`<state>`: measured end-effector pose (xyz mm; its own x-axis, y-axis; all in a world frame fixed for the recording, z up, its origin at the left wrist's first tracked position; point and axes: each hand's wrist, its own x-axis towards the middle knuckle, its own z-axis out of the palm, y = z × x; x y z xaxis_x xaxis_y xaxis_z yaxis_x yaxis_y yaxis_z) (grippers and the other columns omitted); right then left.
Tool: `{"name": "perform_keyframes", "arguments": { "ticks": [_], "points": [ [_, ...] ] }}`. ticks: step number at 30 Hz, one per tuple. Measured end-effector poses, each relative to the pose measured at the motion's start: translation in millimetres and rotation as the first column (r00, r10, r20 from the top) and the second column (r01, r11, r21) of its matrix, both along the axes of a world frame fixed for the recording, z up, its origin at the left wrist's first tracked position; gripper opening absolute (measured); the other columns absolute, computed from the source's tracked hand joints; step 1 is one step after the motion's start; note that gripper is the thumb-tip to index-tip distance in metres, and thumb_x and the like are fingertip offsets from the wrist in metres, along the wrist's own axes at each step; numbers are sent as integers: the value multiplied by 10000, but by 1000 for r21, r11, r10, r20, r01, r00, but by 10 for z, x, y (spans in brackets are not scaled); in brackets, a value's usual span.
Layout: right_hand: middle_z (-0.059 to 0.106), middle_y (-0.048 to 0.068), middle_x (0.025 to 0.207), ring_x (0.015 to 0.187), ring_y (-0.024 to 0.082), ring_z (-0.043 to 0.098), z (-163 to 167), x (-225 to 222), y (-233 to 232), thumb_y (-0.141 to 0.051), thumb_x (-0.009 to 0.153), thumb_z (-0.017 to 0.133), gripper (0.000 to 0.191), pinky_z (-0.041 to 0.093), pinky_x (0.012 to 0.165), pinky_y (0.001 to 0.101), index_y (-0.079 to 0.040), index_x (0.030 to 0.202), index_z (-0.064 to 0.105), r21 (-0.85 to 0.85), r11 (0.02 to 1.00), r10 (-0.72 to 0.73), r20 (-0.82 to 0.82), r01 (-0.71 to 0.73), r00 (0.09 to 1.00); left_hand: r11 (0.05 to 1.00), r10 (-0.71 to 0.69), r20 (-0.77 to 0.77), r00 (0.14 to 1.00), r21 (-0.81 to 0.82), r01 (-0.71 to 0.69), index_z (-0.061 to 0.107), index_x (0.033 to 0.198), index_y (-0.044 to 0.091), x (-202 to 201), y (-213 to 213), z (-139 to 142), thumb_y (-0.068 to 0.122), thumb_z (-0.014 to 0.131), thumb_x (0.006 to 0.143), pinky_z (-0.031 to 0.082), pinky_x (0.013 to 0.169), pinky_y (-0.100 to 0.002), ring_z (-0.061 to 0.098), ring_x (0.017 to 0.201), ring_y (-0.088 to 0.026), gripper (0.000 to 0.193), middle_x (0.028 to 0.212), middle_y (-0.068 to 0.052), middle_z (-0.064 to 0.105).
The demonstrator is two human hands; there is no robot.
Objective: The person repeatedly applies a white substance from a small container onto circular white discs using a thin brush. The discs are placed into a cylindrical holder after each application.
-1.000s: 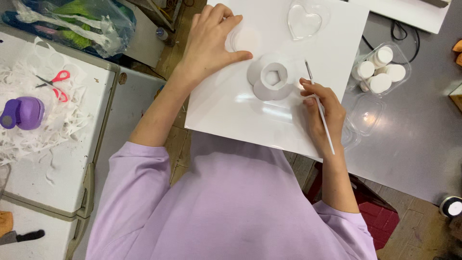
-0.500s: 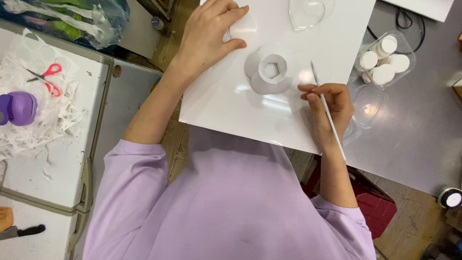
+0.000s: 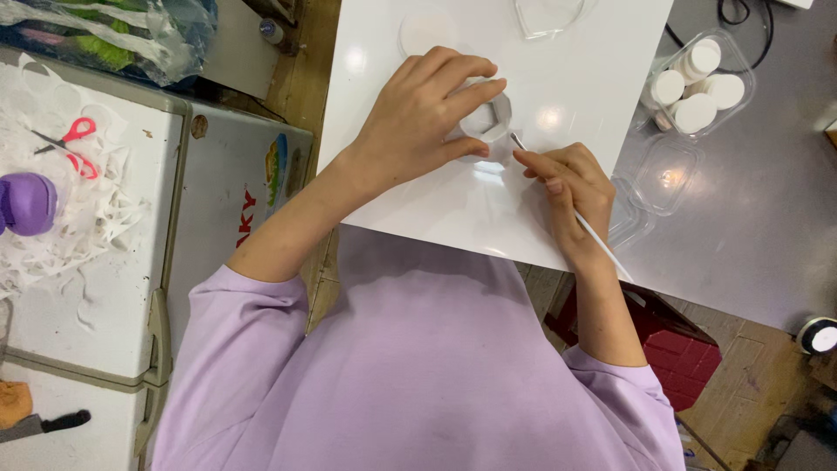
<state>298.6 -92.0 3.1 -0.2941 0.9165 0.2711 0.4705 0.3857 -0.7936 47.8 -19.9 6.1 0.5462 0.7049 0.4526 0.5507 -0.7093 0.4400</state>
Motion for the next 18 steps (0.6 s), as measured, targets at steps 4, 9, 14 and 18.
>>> {"name": "perform_keyframes", "arguments": {
  "ticks": [4, 9, 14, 18],
  "points": [
    [698, 92, 982, 921, 187, 601, 18, -39, 5, -406, 1166, 395, 499, 503, 802, 324, -60, 1250, 745, -13, 999, 40, 29, -39, 999, 1000, 2, -11, 1000, -4, -2, 666, 1274, 88, 17, -11, -24, 384, 943, 720, 486, 969, -376, 577, 1180, -215, 687, 1277, -17, 630],
    [698, 87, 994, 932, 177, 606, -37, -21, -4, -431, 1167, 396, 514, 510, 803, 316, -56, 1258, 736, -22, 999, 30, 11, -29, 999, 999, -3, -17, 1000, -47, 2, 660, 1300, 95, 21, -11, -71, 367, 933, 731, 480, 999, -379, 575, 1213, -219, 687, 1300, -16, 634],
    [702, 74, 989, 897, 141, 648, -219, 18, 44, -467, 1153, 383, 553, 527, 770, 278, -50, 1204, 743, -5, 992, -125, -196, 126, 973, 990, -126, -16, 992, -67, 125, 589, 1445, 101, -88, 110, -6, 233, 890, 804, 375, 1154, -481, 541, 1344, -234, 720, 1465, -43, 588],
    [689, 97, 1056, 914, 140, 633, -252, 93, -27, -413, 1157, 487, 471, 512, 830, 261, -27, 1292, 720, -53, 978, -210, -257, 203, 943, 995, -94, 45, 995, -32, 95, 542, 1486, 64, -331, 269, 60, 157, 839, 870, 335, 1145, -524, 517, 1369, -313, 690, 1490, -138, 560]
  ]
}}
